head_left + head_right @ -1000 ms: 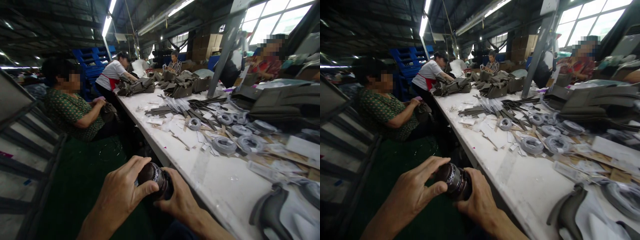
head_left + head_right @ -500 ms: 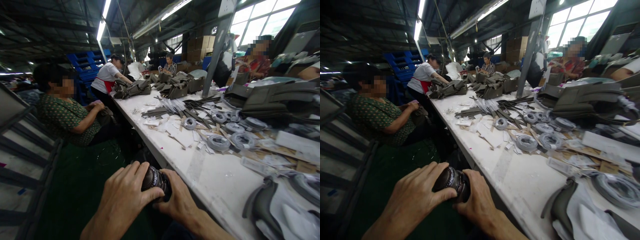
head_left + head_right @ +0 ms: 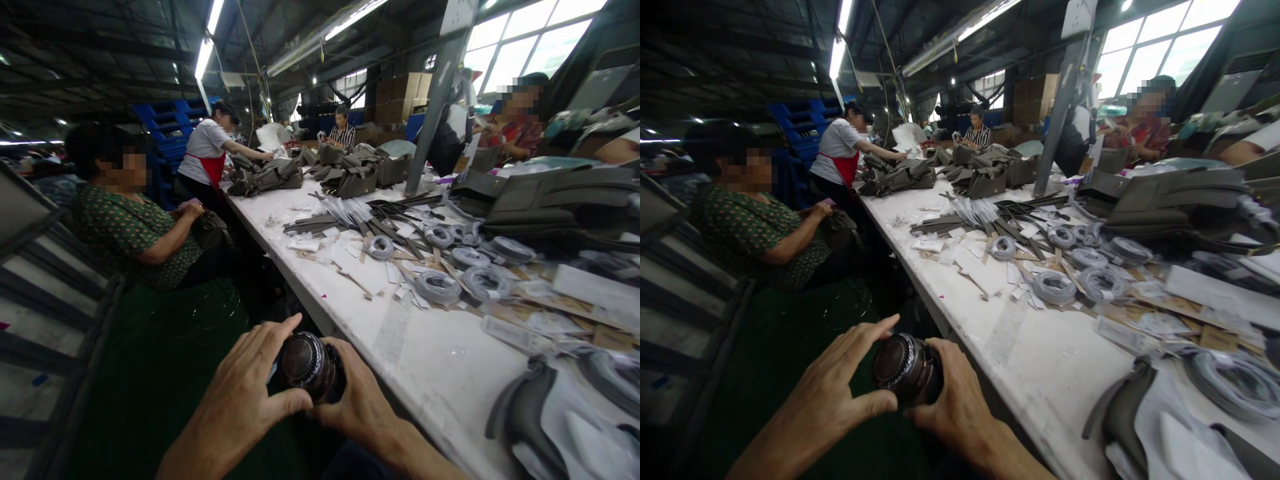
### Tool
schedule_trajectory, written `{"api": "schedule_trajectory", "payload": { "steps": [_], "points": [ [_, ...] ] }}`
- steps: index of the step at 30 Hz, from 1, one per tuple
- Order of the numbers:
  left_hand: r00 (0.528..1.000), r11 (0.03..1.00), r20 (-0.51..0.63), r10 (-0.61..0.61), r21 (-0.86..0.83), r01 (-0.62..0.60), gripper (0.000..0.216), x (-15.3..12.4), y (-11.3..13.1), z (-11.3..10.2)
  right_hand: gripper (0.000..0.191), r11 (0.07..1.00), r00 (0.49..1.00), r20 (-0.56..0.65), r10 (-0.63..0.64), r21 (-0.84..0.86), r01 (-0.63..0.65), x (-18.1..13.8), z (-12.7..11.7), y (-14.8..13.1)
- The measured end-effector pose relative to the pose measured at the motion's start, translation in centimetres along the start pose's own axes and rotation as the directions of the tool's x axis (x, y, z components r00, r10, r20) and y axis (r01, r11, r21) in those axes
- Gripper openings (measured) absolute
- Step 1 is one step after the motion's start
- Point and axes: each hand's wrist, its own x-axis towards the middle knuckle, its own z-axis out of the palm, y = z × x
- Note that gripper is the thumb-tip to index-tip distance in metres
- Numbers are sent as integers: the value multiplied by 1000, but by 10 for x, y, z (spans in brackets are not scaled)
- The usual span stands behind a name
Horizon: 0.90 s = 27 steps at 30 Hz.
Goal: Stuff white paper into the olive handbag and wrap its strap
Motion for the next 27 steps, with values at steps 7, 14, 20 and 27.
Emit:
{"api": "schedule_trajectory", "payload": {
  "steps": [7, 14, 20, 27],
  "points": [
    [1000, 942, 12, 3, -335, 1, 97, -5, -19, 5, 82, 999, 999, 32, 14, 34, -15, 0, -1, -2],
    [994, 926, 95, -53, -367, 85, 76, -2, -17, 13, 81, 1000, 1000, 27, 13, 10, -13, 1, 2, -3],
    [998, 935, -4, -61, -350, 55, 106, -9, -22, 17, 78, 999, 999, 43, 30, 7, -31, 0, 5, -3],
    [993, 889, 74, -91, -443, 115, 79, -15, -21, 20, 77, 998, 996, 59, 64, 6, -64, 0, 11, -2]
  ]
}}
